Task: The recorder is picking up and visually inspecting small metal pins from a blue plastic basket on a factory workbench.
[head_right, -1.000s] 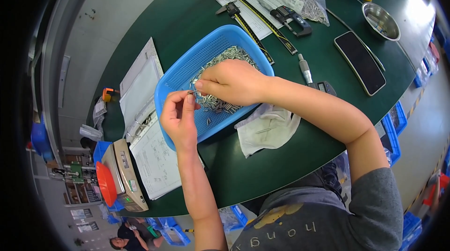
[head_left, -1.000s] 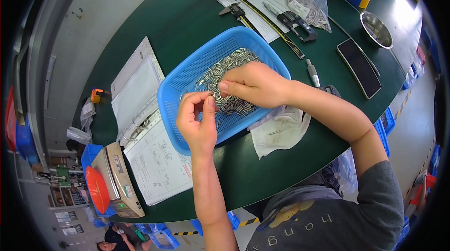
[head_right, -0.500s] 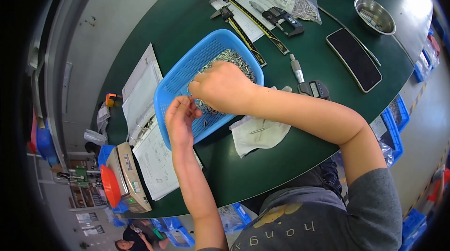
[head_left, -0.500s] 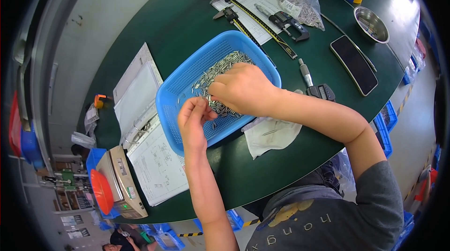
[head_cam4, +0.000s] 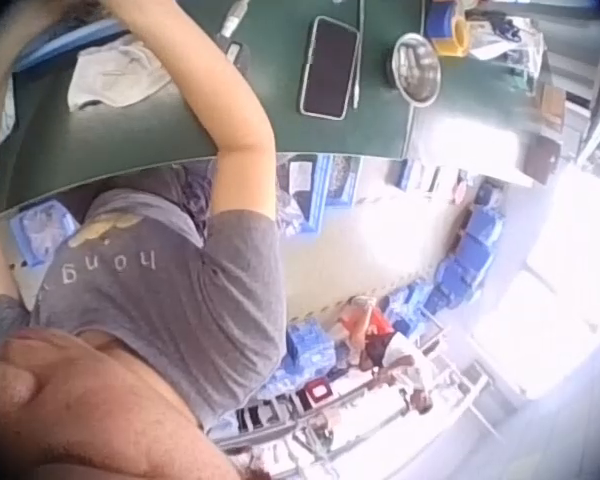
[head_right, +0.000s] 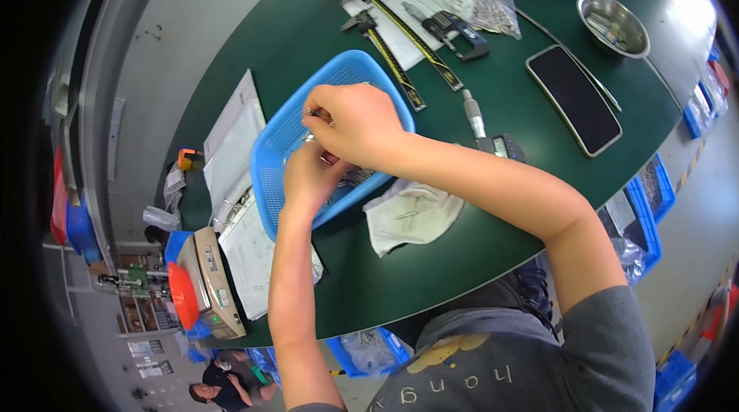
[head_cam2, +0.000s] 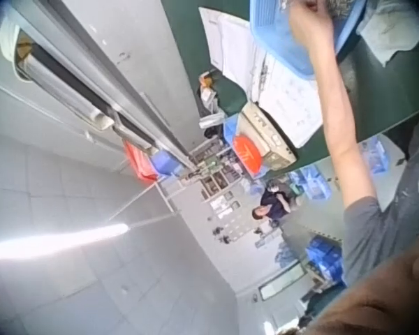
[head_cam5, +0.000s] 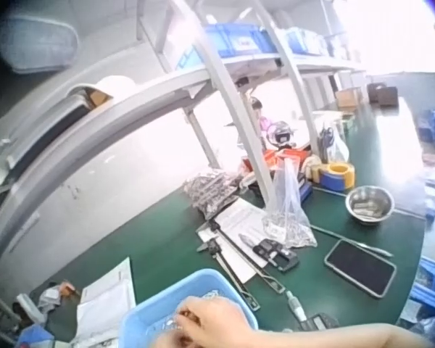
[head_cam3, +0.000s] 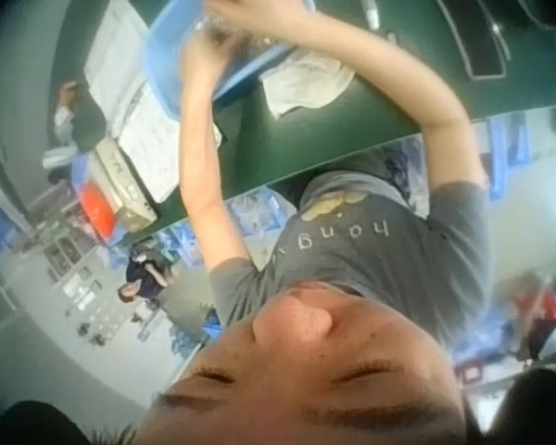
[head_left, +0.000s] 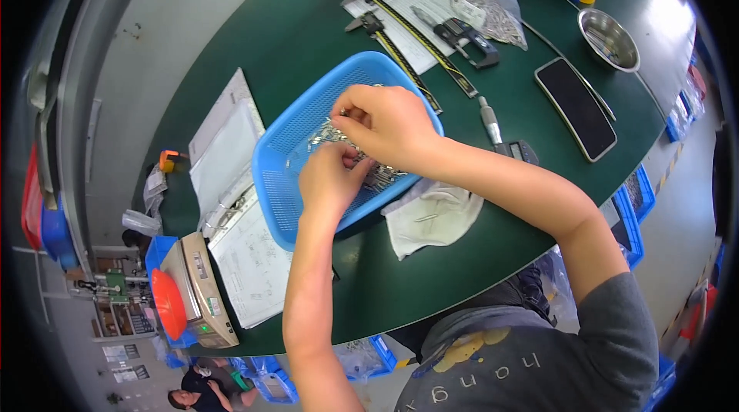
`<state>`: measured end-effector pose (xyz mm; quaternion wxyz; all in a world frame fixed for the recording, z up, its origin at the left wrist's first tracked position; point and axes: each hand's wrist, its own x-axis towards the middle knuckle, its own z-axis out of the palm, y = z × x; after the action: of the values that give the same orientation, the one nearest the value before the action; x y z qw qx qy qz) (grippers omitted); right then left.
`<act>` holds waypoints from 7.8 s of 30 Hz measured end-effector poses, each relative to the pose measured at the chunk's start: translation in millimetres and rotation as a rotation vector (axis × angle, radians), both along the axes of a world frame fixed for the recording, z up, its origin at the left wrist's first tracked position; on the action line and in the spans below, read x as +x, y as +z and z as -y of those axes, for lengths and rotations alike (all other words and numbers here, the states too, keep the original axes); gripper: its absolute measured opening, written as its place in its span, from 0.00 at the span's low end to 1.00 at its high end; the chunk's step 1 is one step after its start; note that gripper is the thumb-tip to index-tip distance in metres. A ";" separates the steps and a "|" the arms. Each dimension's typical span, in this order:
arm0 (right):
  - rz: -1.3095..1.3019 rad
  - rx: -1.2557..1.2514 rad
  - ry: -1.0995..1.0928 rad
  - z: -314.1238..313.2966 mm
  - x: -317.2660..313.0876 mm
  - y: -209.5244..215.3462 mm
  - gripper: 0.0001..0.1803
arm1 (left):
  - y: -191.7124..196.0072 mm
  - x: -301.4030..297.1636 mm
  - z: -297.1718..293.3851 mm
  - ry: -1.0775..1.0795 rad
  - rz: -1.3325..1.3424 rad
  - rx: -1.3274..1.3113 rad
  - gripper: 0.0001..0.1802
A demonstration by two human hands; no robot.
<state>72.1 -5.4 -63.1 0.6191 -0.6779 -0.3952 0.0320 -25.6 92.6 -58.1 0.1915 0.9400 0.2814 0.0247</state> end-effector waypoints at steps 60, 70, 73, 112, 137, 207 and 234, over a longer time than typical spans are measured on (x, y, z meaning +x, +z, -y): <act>0.140 0.246 0.465 -4.8 -17.5 4.6 0.08 | -13.6 -50.1 -12.6 -0.054 0.937 -1.236 0.05; 0.255 0.264 0.473 -6.4 -17.9 1.6 0.08 | -12.1 -51.2 -10.8 -0.050 0.959 -1.229 0.05; 0.304 0.280 0.426 -6.3 -18.4 1.2 0.08 | -11.1 -50.8 -10.7 -0.042 0.962 -1.212 0.05; 0.200 0.137 0.251 -5.9 -19.9 3.1 0.06 | -11.9 -53.5 -17.9 0.077 0.881 -1.322 0.06; 0.595 0.181 0.083 -6.3 -20.3 0.7 0.09 | -12.5 -54.4 -21.1 0.116 0.995 -1.436 0.07; 0.686 0.217 0.004 -7.5 -2.6 -2.9 0.07 | -6.8 -35.3 -9.5 0.072 0.952 -0.901 0.06; 0.662 0.270 0.018 -8.4 -1.6 -3.0 0.06 | -6.0 -37.7 -14.4 0.152 0.972 -1.106 0.07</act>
<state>70.5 3.0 -66.1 0.5410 -0.5602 -0.5810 -0.2365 -63.3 106.9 -64.2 0.7379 0.5673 0.2005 0.3058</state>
